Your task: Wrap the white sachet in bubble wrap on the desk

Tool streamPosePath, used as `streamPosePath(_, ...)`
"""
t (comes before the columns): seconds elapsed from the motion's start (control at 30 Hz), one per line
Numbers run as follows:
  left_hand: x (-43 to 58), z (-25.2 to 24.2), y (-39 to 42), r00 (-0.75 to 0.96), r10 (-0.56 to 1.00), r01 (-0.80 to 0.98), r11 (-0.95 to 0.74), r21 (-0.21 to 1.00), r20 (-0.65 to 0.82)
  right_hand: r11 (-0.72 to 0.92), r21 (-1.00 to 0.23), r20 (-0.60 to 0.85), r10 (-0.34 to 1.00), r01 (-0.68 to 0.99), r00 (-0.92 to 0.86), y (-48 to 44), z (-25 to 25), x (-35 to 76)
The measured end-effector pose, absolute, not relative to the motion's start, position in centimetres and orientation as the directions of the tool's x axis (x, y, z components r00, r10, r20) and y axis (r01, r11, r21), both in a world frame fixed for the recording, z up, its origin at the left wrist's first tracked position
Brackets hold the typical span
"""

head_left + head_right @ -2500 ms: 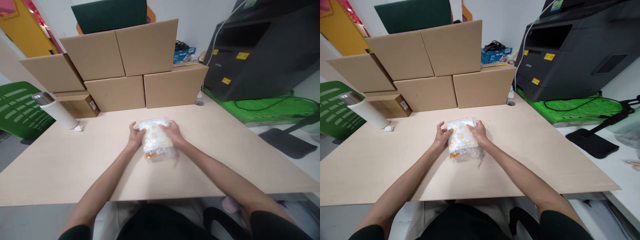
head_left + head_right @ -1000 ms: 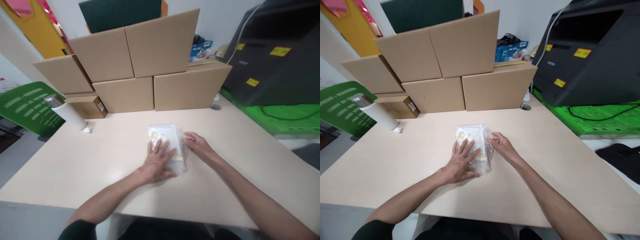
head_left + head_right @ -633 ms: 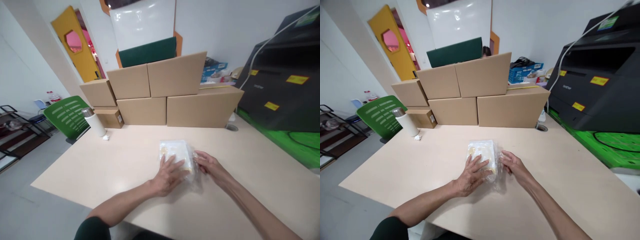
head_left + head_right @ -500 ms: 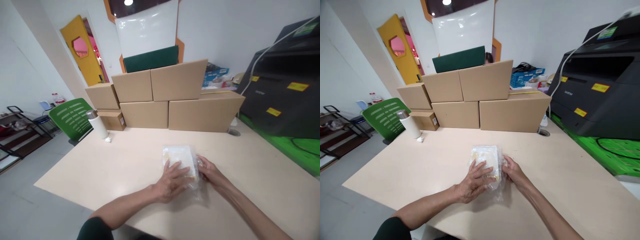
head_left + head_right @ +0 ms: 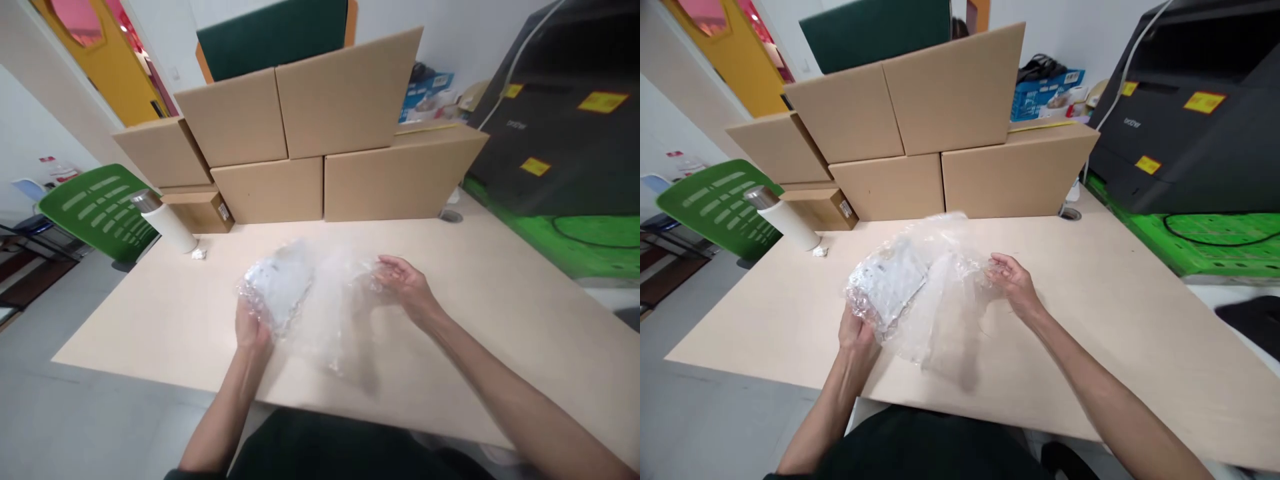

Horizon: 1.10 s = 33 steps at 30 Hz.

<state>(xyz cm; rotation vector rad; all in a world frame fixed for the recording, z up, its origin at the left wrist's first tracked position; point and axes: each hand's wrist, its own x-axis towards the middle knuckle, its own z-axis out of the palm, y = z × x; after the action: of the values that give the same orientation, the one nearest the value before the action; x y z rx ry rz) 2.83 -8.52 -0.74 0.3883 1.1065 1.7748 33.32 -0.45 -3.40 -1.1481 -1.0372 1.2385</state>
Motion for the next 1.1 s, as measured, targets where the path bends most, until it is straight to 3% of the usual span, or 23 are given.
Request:
streamPosePath(0.13,1.9,-2.5,-10.0,-0.464,0.819,-0.641,-0.047,0.766,-0.338,-0.037,-0.989,-0.048,0.996,-0.143,0.079,-0.7,-3.7,32.7)
streamPosePath(0.27,1.6,-2.9,-11.9,-0.549,0.789,-0.514,-0.059,0.856,-0.276,-0.033,-0.992,-0.039,0.998,-0.124,0.048,-0.8,-3.2,32.6)
streamPosePath(0.33,1.2,-2.6,-13.0,-0.664,0.735,-0.276,-0.068,0.959,-0.139,-0.027,-0.992,-0.035,0.997,-0.126,0.063,-0.6,-2.8,32.9)
streamPosePath(0.4,0.7,-2.3,-14.1,-0.686,0.724,0.081,-0.021,0.997,0.071,-0.041,-0.981,-0.063,0.992,-0.190,0.113,-0.4,-2.6,33.3)
streamPosePath(0.5,0.0,-2.2,-15.0,-0.463,0.814,0.586,-0.017,0.810,0.351,-0.144,-0.908,-0.201,0.973,-0.393,0.109,-0.9,-2.1,33.6)
streamPosePath(0.6,-0.1,-2.6,-15.0,-0.316,0.839,0.741,-0.074,0.668,0.444,-0.315,-0.818,-0.342,0.939,-0.482,-0.033,-3.0,-1.1,32.4)
streamPosePath(0.77,0.8,-2.7,-14.9,-0.339,0.835,0.709,-0.077,0.701,0.434,-0.503,-0.724,-0.441,0.864,-0.472,-0.244,-7.7,1.2,29.3)
streamPosePath(0.9,1.9,-2.3,-15.6,-0.376,0.834,0.601,-0.111,0.792,0.403,-0.505,-0.767,-0.416,0.861,-0.396,-0.293,-9.0,1.7,28.3)
streamPosePath(1.1,2.6,-0.6,-15.6,-0.553,0.815,0.064,-0.165,0.984,0.173,-0.435,-0.886,-0.423,0.900,-0.160,-0.104,-7.6,0.5,28.2)
